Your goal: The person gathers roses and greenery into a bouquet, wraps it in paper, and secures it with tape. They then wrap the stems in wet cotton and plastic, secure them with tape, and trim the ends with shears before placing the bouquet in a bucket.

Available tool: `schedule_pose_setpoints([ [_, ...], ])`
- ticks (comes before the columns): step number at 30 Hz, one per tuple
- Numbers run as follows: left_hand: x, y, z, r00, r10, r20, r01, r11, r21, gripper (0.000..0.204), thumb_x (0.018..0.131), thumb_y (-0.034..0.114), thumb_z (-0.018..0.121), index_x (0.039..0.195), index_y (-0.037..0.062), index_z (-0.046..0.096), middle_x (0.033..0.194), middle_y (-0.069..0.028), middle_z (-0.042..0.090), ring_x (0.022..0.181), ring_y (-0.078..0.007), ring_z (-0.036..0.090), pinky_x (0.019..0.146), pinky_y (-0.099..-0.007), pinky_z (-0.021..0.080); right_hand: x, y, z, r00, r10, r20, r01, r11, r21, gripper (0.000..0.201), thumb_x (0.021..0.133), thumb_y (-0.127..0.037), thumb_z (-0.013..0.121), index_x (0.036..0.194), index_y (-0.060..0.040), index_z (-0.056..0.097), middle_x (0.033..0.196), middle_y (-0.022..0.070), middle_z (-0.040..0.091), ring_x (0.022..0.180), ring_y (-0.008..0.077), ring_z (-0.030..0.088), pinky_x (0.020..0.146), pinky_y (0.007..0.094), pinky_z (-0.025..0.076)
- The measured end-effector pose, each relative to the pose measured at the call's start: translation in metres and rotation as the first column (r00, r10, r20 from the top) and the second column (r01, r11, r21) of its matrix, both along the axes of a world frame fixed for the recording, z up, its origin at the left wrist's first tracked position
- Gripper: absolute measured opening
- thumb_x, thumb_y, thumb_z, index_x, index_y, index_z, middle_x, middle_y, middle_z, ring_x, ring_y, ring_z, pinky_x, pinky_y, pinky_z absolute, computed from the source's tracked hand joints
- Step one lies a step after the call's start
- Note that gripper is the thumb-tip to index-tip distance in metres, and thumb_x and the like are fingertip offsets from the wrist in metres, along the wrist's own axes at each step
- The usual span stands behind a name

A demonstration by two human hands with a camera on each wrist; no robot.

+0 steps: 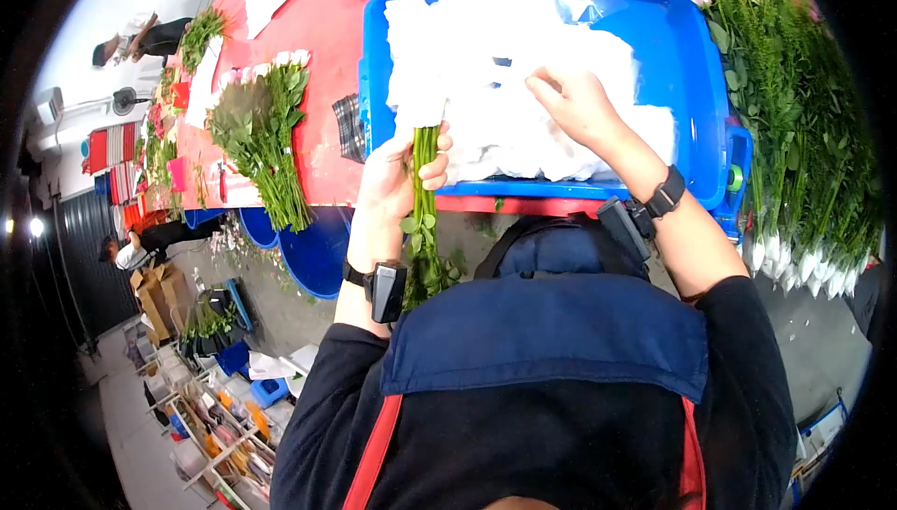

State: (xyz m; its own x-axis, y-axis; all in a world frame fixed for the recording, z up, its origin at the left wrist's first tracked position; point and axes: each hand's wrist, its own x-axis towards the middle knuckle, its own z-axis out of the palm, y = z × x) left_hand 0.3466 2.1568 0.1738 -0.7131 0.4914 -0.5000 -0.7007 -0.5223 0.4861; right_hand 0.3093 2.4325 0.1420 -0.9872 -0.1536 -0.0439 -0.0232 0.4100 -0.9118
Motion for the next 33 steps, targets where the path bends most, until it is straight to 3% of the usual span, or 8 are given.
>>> schedule_pose_setpoints([
  [5, 0.001, 0.0, -0.002, 0.998, -0.059, -0.03, 0.061, 0.997, 0.037, 0.045, 0.091, 0.03, 0.054, 0.118, -0.0061, 0.05, 0.092, -0.0118, 0.06, 0.057, -0.0139, 0.045, 0.052, -0.0278, 0.037, 0.013, -0.012, 0.003, 0.822, 0.173, -0.543, -0.059, 0.973, 0.221, 0.024, 0.082, -0.023, 0.068, 0.093, -0.0006, 0.067, 0.089, 0.015, 0.066, 0.08, 0.0242, 0.063, 0.071, 0.0316, 0.049],
  [9, 0.009, 0.016, 0.005, 0.996, -0.064, -0.056, 0.056, 0.991, -0.122, 0.041, 0.093, 0.029, 0.054, 0.114, -0.0051, 0.052, 0.088, -0.0099, 0.06, 0.058, -0.0146, 0.049, 0.05, -0.0274, 0.039, 0.016, -0.036, 0.035, 1.0, 0.021, 0.011, -0.016, 0.942, -0.335, 0.028, 0.084, -0.026, 0.068, 0.095, -0.0002, 0.068, 0.078, 0.0076, 0.064, 0.069, 0.0102, 0.055, 0.065, 0.0246, 0.047],
  [12, 0.014, 0.034, 0.007, 0.995, -0.036, -0.092, 0.01, 0.962, -0.274, 0.034, 0.094, 0.027, 0.055, 0.111, -0.0025, 0.054, 0.08, -0.0066, 0.059, 0.056, -0.0144, 0.053, 0.045, -0.0261, 0.041, 0.019, -0.045, 0.032, 0.971, 0.157, 0.178, -0.094, 0.944, -0.315, 0.026, 0.089, -0.018, 0.064, 0.104, 0.0022, 0.066, 0.088, 0.0031, 0.067, 0.078, 0.0067, 0.059, 0.069, 0.0222, 0.048],
  [21, 0.026, 0.05, -0.002, 0.98, 0.023, -0.198, -0.116, 0.876, -0.468, 0.036, 0.091, 0.031, 0.062, 0.114, 0.0052, 0.052, 0.077, -0.0055, 0.056, 0.055, -0.0157, 0.053, 0.046, -0.0278, 0.042, 0.044, -0.053, 0.027, 0.908, 0.052, 0.415, 0.259, 0.709, -0.656, 0.02, 0.089, -0.014, 0.063, 0.096, 0.0046, 0.068, 0.086, 0.0085, 0.068, 0.074, 0.0128, 0.064, 0.07, 0.0243, 0.052],
  [24, 0.025, 0.052, -0.002, 0.98, 0.084, -0.179, -0.158, 0.875, -0.457, 0.029, 0.088, 0.026, 0.066, 0.102, 0.0023, 0.057, 0.074, -0.0056, 0.058, 0.053, -0.0143, 0.053, 0.046, -0.0264, 0.042, 0.051, -0.058, 0.019, 0.908, 0.022, 0.419, 0.281, 0.709, -0.646, 0.021, 0.09, -0.011, 0.06, 0.102, 0.0048, 0.067, 0.083, 0.0107, 0.069, 0.075, 0.0143, 0.066, 0.069, 0.0264, 0.053],
  [30, 0.022, 0.054, 0.007, 0.983, 0.114, -0.143, -0.168, 0.873, -0.458, 0.027, 0.09, 0.025, 0.063, 0.097, -0.0017, 0.059, 0.085, -0.0123, 0.064, 0.053, -0.015, 0.054, 0.047, -0.0275, 0.043, 0.048, -0.054, 0.021, 0.994, -0.01, -0.11, -0.013, 0.979, -0.202, 0.019, 0.088, -0.018, 0.061, 0.084, 0.0006, 0.064, 0.079, 0.0145, 0.064, 0.069, 0.0234, 0.063, 0.064, 0.0318, 0.048],
  [32, 0.022, 0.046, 0.009, 0.984, 0.109, -0.145, -0.16, 0.892, -0.422, 0.027, 0.092, 0.024, 0.06, 0.097, -0.0023, 0.059, 0.088, -0.0141, 0.065, 0.055, -0.0159, 0.054, 0.047, -0.0282, 0.044, 0.05, -0.038, 0.054, 0.993, 0.057, 0.104, -0.031, 0.972, -0.234, 0.017, 0.088, -0.017, 0.062, 0.086, -0.0001, 0.062, 0.082, 0.0111, 0.061, 0.071, 0.0143, 0.057, 0.067, 0.0273, 0.046],
  [33, 0.021, 0.043, 0.009, 0.984, 0.104, -0.144, -0.155, 0.9, -0.406, 0.027, 0.092, 0.024, 0.059, 0.097, -0.0025, 0.059, 0.089, -0.0146, 0.065, 0.055, -0.0164, 0.054, 0.048, -0.0285, 0.044, 0.048, -0.032, 0.056, 0.991, -0.106, -0.081, 0.095, 0.987, -0.127, 0.02, 0.084, -0.019, 0.066, 0.087, -0.0002, 0.062, 0.082, 0.0117, 0.061, 0.075, 0.021, 0.058, 0.07, 0.0315, 0.047],
])
